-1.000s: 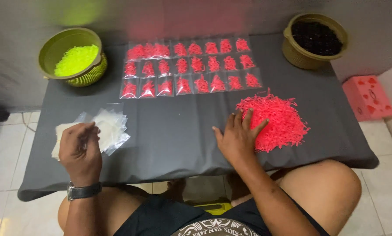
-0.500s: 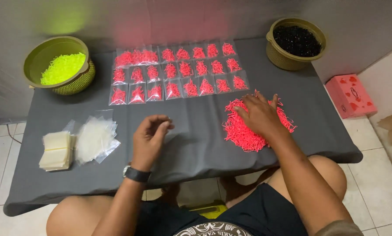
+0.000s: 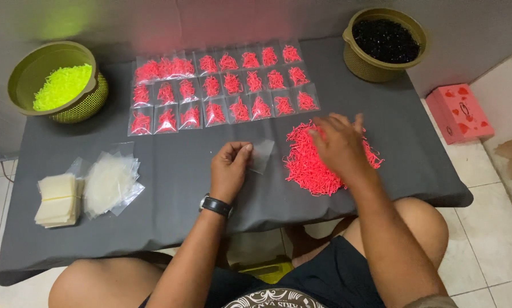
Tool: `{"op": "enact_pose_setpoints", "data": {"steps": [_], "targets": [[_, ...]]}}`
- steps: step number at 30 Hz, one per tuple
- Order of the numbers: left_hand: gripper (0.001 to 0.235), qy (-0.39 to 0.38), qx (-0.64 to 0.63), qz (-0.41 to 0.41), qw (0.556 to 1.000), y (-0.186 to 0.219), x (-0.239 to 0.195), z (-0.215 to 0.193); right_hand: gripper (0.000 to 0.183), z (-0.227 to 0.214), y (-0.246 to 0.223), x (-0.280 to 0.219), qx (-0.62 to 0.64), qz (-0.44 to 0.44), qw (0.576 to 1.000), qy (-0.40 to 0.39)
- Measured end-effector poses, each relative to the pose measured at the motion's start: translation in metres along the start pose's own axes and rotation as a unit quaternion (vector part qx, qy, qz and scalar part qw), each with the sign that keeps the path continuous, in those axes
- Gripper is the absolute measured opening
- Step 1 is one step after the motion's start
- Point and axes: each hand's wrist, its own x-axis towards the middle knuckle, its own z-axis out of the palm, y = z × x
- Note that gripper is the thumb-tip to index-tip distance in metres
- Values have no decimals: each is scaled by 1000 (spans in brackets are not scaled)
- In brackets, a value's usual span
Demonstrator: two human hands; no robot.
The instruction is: The person picks up pink shredded material by hand, places it into small plastic bags, and arranges the filled bags on a table in a gift shop.
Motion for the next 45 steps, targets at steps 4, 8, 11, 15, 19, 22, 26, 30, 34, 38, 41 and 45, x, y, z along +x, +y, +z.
{"op": "enact_pose_setpoints", "data": {"steps": [4,8,11,15,19,22,26,30,34,38,41,45], "targets": [[14,-8,27,16,999,11,-13,5,27,-3,-79,-12,246,43,968,-19],[14,-6,-10,43,999,13,-15,-1,34,32,-116,-14,475,206,854,-59],[10,-15,-62,47,997,10,-17,-7,11,37,-122,-9,461,204,862,-53],[7,-33,-70,52,996,8,-17,-10,10,37,-119,-6,419,172,889,-64],[14,-44,-13,45,998,7,-17,-9,19,25,-124,-9,422,168,888,-80],[19,-40,-13,49,998,13,-18,-5,23,35,-115,-10,421,176,886,-80],[15,-65,-30,43,996,12,-21,-3,27,54,-99,-14,403,166,896,-83],[11,-63,0,32,997,8,-15,-12,30,24,-121,-9,431,161,884,-83],[16,-79,25,52,995,5,-17,-8,25,23,-119,-7,522,185,829,-74],[23,-108,45,63,991,1,-15,-8,22,16,-114,-7,447,141,882,-44],[23,-117,53,75,989,3,-15,-8,23,-1,-111,-5,351,20,936,19],[20,-131,76,98,984,14,-17,-8,15,-10,-98,-2,185,-171,963,93]]}}
